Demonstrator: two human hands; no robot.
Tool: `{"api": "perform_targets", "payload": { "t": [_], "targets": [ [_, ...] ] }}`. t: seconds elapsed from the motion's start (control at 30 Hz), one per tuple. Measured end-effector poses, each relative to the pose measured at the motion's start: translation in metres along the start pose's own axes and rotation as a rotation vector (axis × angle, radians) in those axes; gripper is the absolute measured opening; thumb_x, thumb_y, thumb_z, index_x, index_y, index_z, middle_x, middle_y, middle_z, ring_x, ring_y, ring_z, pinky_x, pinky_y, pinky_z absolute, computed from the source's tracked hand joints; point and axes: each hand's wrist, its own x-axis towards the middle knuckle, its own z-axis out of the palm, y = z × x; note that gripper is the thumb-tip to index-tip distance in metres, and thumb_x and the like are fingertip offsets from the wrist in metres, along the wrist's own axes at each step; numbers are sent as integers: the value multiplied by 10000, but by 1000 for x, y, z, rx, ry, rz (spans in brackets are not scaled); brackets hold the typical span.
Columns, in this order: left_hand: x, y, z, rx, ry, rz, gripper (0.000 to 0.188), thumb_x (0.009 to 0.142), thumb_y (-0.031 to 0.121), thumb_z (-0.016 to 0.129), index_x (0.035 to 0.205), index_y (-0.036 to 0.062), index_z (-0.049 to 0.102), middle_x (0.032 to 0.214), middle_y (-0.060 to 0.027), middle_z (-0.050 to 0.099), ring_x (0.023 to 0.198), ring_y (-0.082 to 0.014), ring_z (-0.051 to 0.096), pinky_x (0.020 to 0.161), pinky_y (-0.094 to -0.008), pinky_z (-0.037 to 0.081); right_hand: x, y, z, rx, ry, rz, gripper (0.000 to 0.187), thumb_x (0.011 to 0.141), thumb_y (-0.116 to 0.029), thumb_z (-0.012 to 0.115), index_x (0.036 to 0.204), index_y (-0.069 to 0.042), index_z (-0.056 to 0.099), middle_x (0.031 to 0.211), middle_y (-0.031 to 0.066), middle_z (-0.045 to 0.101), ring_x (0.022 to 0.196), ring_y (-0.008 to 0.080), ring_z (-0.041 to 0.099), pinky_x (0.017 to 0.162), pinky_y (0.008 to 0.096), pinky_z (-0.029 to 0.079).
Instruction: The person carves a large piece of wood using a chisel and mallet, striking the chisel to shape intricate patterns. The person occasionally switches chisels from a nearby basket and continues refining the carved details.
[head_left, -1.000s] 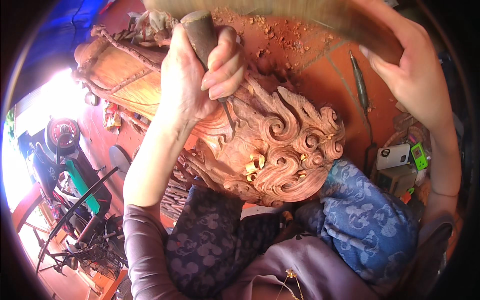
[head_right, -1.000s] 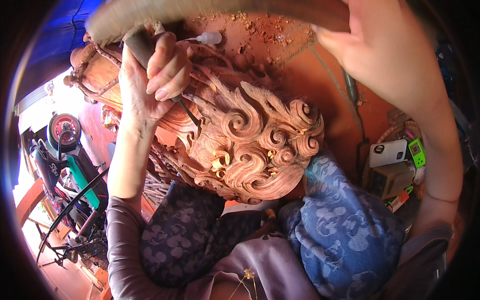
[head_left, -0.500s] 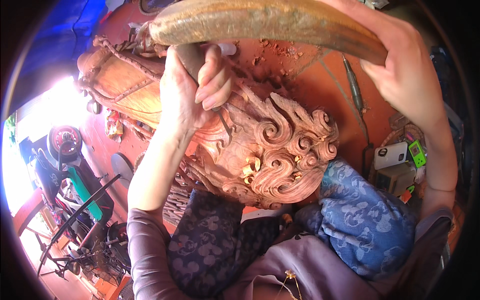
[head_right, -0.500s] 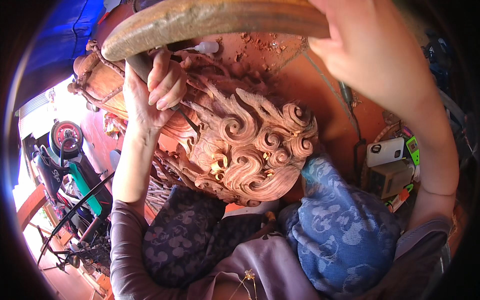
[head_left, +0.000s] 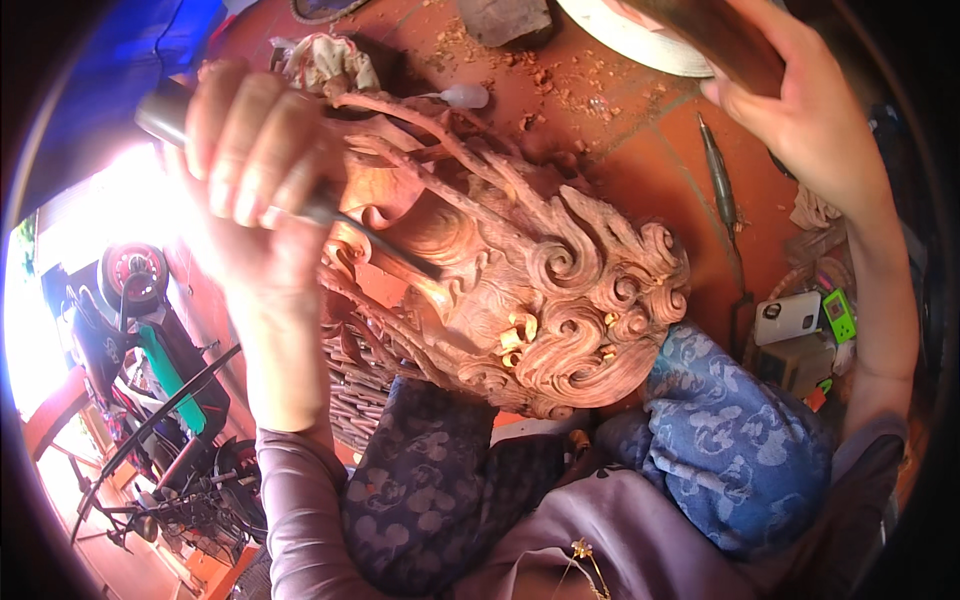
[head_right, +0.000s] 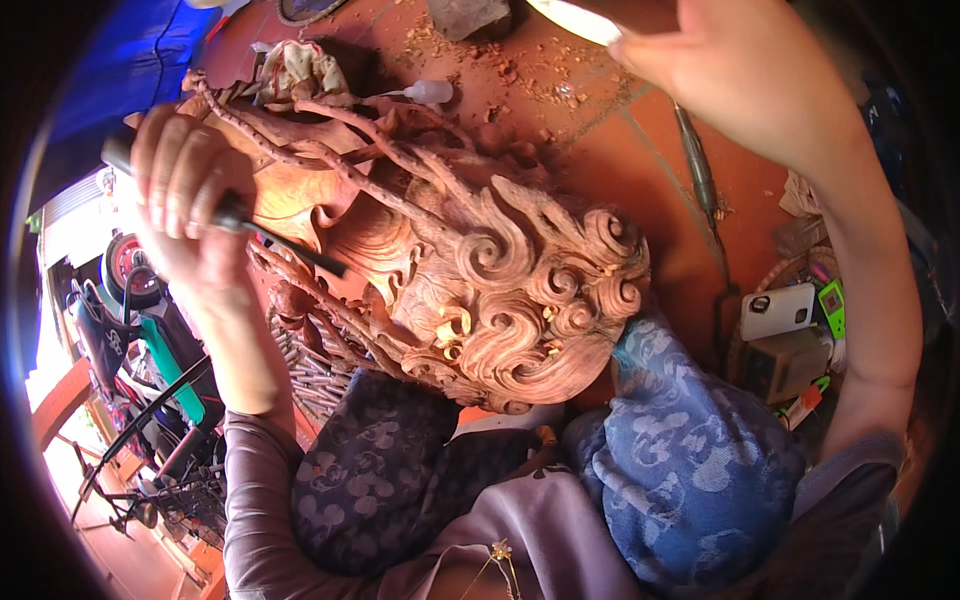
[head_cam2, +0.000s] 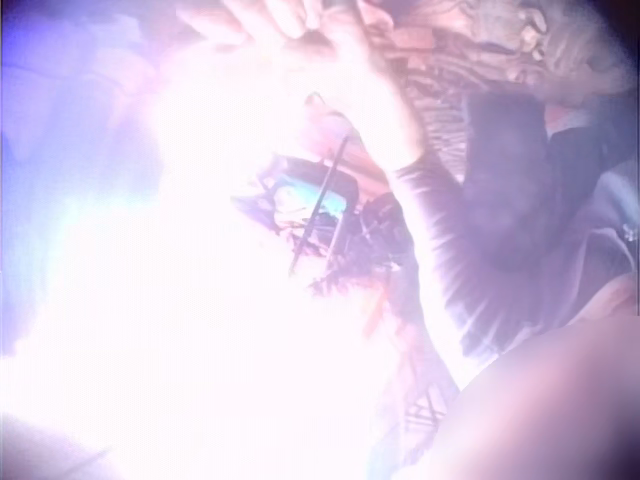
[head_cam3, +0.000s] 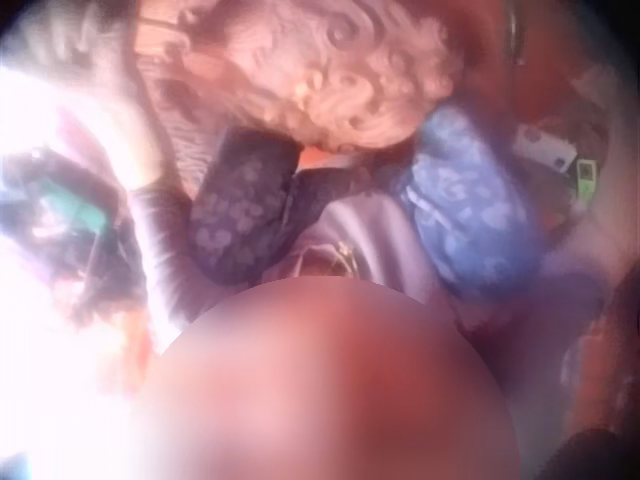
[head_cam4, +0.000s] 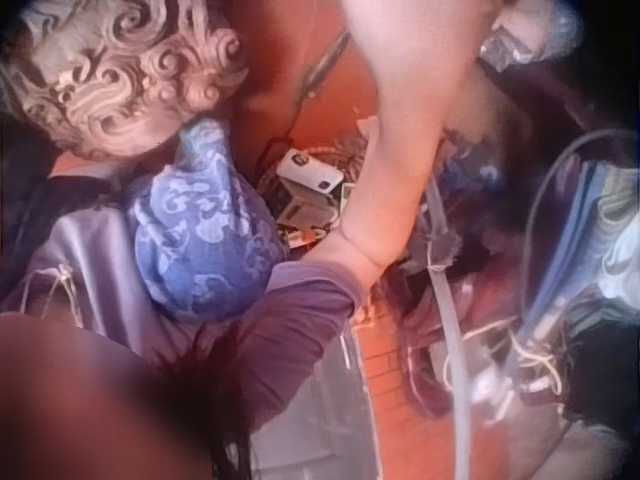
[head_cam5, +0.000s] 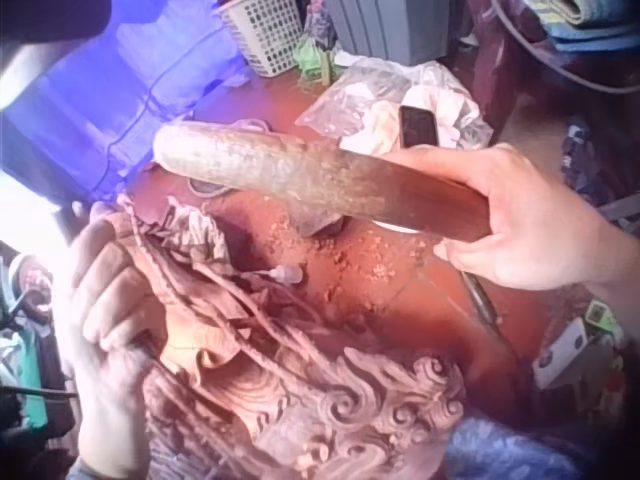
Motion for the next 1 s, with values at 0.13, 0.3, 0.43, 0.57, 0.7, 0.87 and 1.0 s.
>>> {"api": "perform_targets", "payload": {
  "t": [0.13, 0.3, 0.43, 0.57, 0.7, 0.87, 1.0],
  "targets": [
    [-24, 28, 21, 249, 134, -41, 309, 1028, 294, 408, 1111, -4, 413, 794, -65, 423, 606, -125, 393, 505, -249, 388, -17, 50, 19, 159, -3, 16, 621, 744, -32, 670, 1338, -18, 491, 981, 24, 618, 813, 98, 526, 803, 245, 428],
    [-78, 24, 4, 472, 160, -29, 404, 993, 304, 471, 1341, 137, 352, 1219, -198, 477, 1227, -406, 473, 935, -595, 478, -28, 63, 12, 181, -214, 208, 674, 743, 30, 645, 1386, -42, 457, 1100, 62, 600, 895, 127, 515, 886, 257, 404],
    [-111, 14, 4, 840, 501, -20, 512, 894, 94, 638, 1339, 65, 386, 1197, -157, 518, 1103, -349, 593, 861, -450, 552, -32, 68, 18, 125, -193, 177, 671, 757, 25, 647, 1395, -70, 460, 1060, 58, 613, 908, 136, 530, 874, 278, 423],
    [-114, 0, -6, 843, 573, -44, 243, 878, 46, 648, 1091, -13, 547, 1031, -108, 576, 1049, -335, 634, 830, -356, 568, -25, 70, 11, 109, -280, 167, 656, 757, 36, 645, 1380, -79, 478, 1071, 68, 629, 976, 161, 564, 886, 304, 441],
    [-107, -18, -1, 924, 709, -118, 153, 912, 75, 613, 981, -48, 552, 880, -146, 613, 836, -326, 694, 742, -380, 610, -28, 73, 12, 113, -270, 158, 655, 755, 37, 643, 1378, -77, 479, 1071, 71, 629, 976, 164, 568, 885, 305, 443],
    [-101, -29, -4, 1181, 644, -228, 129, 921, 52, 597, 978, -47, 539, 843, -149, 663, 747, -258, 707, 690, -330, 607, -33, 76, 11, 127, -267, 162, 654, 752, 39, 641, 1375, -75, 480, 1072, 75, 631, 975, 168, 571, 885, 306, 445],
    [-100, -29, -14, 1146, 564, -212, 142, 920, 46, 599, 995, -44, 519, 867, -150, 665, 766, -258, 707, 702, -326, 605, -35, 76, 12, 136, -265, 155, 653, 750, 41, 639, 1373, -73, 480, 1072, 78, 632, 975, 171, 575, 884, 307, 447]
  ]
}}
